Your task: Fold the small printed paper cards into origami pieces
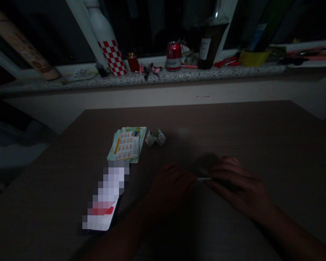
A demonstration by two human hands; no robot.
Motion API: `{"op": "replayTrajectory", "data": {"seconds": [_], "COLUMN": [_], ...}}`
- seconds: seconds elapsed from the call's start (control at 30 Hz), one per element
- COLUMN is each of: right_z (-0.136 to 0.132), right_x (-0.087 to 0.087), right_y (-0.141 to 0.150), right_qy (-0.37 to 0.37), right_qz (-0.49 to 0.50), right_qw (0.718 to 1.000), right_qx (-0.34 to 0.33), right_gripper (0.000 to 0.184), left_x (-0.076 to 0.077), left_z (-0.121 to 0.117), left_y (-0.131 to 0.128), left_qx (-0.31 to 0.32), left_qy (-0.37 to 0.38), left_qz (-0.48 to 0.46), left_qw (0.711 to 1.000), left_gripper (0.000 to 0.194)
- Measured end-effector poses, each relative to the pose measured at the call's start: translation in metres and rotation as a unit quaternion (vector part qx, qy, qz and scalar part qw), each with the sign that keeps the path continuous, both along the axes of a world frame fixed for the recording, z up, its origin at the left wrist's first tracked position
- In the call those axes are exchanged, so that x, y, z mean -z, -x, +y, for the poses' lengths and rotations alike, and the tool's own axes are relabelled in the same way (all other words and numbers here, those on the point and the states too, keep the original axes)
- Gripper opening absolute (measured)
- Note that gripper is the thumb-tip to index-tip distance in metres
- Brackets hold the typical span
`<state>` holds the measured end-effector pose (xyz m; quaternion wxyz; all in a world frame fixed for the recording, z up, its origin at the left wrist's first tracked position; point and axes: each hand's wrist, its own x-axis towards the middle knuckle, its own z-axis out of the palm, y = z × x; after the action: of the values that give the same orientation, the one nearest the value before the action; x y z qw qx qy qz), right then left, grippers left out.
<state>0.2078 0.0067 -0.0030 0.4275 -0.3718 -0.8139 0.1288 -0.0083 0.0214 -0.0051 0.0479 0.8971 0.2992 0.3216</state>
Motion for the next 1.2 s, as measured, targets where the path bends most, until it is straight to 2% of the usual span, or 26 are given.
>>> {"op": "replayTrajectory", "data": {"seconds": [0.13, 0.27, 0.47, 0.6, 0.77, 1.07, 1.2], "right_z": [-0.001, -0.003, -0.006, -0.007, -0.008, -0.009, -0.009], "right_x": [-0.002, -0.004, -0.002, -0.002, -0.003, -0.011, -0.009], "right_y": [0.004, 0.007, 0.01, 0.01, 0.01, 0.014, 0.008], "right_qy": [0.017, 0.045, 0.072, 0.064, 0.017, -0.042, -0.071], "right_qz": [0.015, 0.038, 0.067, 0.073, 0.042, -0.012, 0.02], "right_qw": [1.0, 0.998, 0.995, 0.995, 0.997, 0.998, 0.997], "right_qx": [-0.01, -0.012, -0.017, -0.034, -0.059, -0.044, -0.029], "right_gripper": [0.019, 0.013, 0.013, 0.018, 0.027, 0.022, 0.021], "left_x": [0.0, 0.002, 0.004, 0.001, -0.006, -0.015, -0.017], "left_z": [0.0, -0.002, -0.004, -0.004, -0.005, -0.005, 0.004], "left_y": [-0.001, -0.001, -0.001, -0.001, -0.001, 0.001, 0.012], "left_qx": [0.019, 0.013, 0.028, 0.036, 0.037, 0.038, 0.029], "left_qy": [0.019, 0.057, 0.103, 0.074, 0.026, -0.026, -0.021], "left_qz": [-0.012, -0.027, -0.054, -0.078, -0.092, -0.031, -0.039], "left_qw": [1.0, 0.998, 0.993, 0.994, 0.995, 0.998, 0.999], "left_gripper": [0.013, 0.014, 0.015, 0.009, 0.01, 0.007, 0.006]}}
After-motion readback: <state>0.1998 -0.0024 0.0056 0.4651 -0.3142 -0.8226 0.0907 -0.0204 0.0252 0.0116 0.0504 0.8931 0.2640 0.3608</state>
